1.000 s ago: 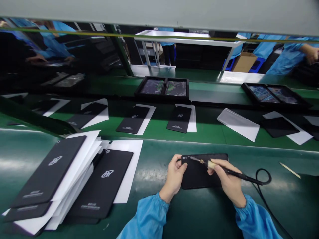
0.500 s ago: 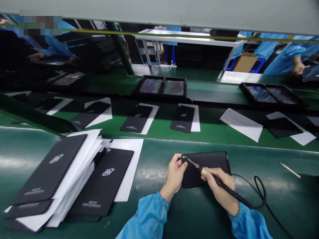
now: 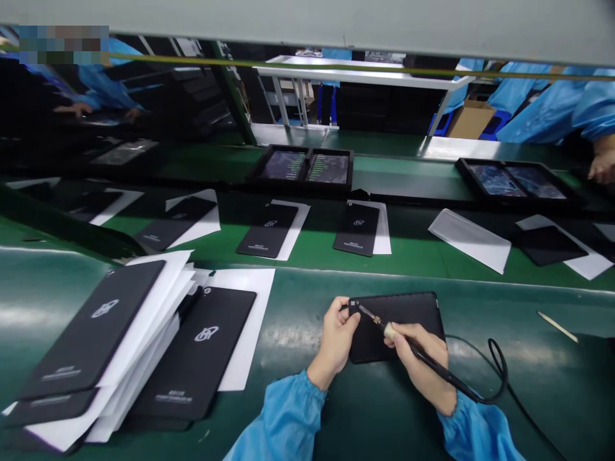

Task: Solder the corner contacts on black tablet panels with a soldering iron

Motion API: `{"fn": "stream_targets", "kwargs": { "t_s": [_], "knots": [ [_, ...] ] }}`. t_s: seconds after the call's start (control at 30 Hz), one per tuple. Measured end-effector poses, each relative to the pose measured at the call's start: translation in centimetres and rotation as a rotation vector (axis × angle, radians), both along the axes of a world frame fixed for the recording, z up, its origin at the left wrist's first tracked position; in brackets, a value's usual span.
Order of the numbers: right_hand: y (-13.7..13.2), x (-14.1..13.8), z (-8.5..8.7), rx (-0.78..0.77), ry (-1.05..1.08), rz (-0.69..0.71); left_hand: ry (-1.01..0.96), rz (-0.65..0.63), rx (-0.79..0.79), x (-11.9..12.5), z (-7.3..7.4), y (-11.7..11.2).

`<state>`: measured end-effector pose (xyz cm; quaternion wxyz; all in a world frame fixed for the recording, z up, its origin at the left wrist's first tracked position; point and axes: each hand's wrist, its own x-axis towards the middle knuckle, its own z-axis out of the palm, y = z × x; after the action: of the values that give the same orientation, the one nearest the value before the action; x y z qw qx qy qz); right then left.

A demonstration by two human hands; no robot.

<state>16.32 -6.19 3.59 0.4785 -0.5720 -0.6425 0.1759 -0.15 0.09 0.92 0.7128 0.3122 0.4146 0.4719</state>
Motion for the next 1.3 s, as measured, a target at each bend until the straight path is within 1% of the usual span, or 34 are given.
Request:
{"fn": "stream_targets", "kwargs": {
  "t_s": [0.13,0.2,0.3,0.37,0.43,0.5,0.57,0.63,0.7,0.73,0.8,0.9,0.93,0.97,1.0,1.03,1.07,1.1,1.23,1.3],
  "knots": [
    [-0.5,-0.4,-1.0,0.0,0.007,0.017,0.015,0.011,0.001,-0.1,-0.2,0.0],
    [-0.8,-0.3,-1.2,0.009,0.011,0.026,0.014,0.024,-0.001,0.0,-0.2,0.1],
    [-0.6,0.9,-0.4,0.053,0.04,-0.01,-0.004,0.023,-0.011,0.0,-0.1,0.2],
    [0.2,2.2,0.4,0.114,0.051,-0.032,-0.011,0.014,-0.014,0.0,-0.1,0.3],
    [1.7,3.4,0.8,0.177,-0.028,-0.004,-0.001,0.007,-0.007,-0.2,-0.1,0.4],
    [3.5,4.1,0.6,0.198,-0.199,0.049,0.017,-0.002,0.0,-0.3,-0.2,0.6],
    [5.1,4.4,-0.1,0.17,-0.364,0.094,0.029,-0.023,0.002,-0.4,-0.2,0.8],
    [6.2,4.7,-0.9,0.128,-0.485,0.126,0.033,-0.06,-0.006,-0.5,-0.2,1.0],
    [6.9,5.7,-1.3,0.102,-0.54,0.132,0.044,-0.099,-0.013,-0.4,0.0,1.0],
    [7.2,6.7,-1.2,0.097,-0.548,0.122,0.049,-0.111,-0.015,-0.4,0.1,0.9],
    [8.1,9.8,-0.1,0.097,-0.554,0.07,0.039,-0.098,-0.014,-0.2,0.3,0.8],
    [10.9,15.7,3.2,0.101,-0.555,-0.06,0.012,-0.03,-0.005,0.2,0.3,0.6],
    [12.2,17.3,4.2,0.107,-0.552,-0.104,0.011,-0.015,-0.001,0.3,0.3,0.6],
    [13.4,18.3,5.1,0.118,-0.546,-0.15,0.014,-0.007,0.005,0.4,0.2,0.5],
    [14.5,18.6,5.5,0.129,-0.536,-0.193,0.014,-0.01,0.011,0.5,0.1,0.4],
    [15.5,18.2,5.5,0.134,-0.526,-0.224,0.011,-0.016,0.018,0.5,0.1,0.4],
    [16.3,17.1,5.1,0.133,-0.515,-0.241,0.007,-0.021,0.026,0.5,0.0,0.3],
    [16.9,15.5,4.3,0.122,-0.507,-0.24,0.004,-0.025,0.034,0.5,-0.1,0.3],
    [18.3,6.4,-0.3,-0.003,-0.515,-0.139,0.024,-0.022,0.065,0.4,-0.7,0.2],
    [19.1,2.5,-1.8,-0.067,-0.526,-0.128,0.029,-0.03,0.071,0.2,-1.0,0.2]
  ]
}}
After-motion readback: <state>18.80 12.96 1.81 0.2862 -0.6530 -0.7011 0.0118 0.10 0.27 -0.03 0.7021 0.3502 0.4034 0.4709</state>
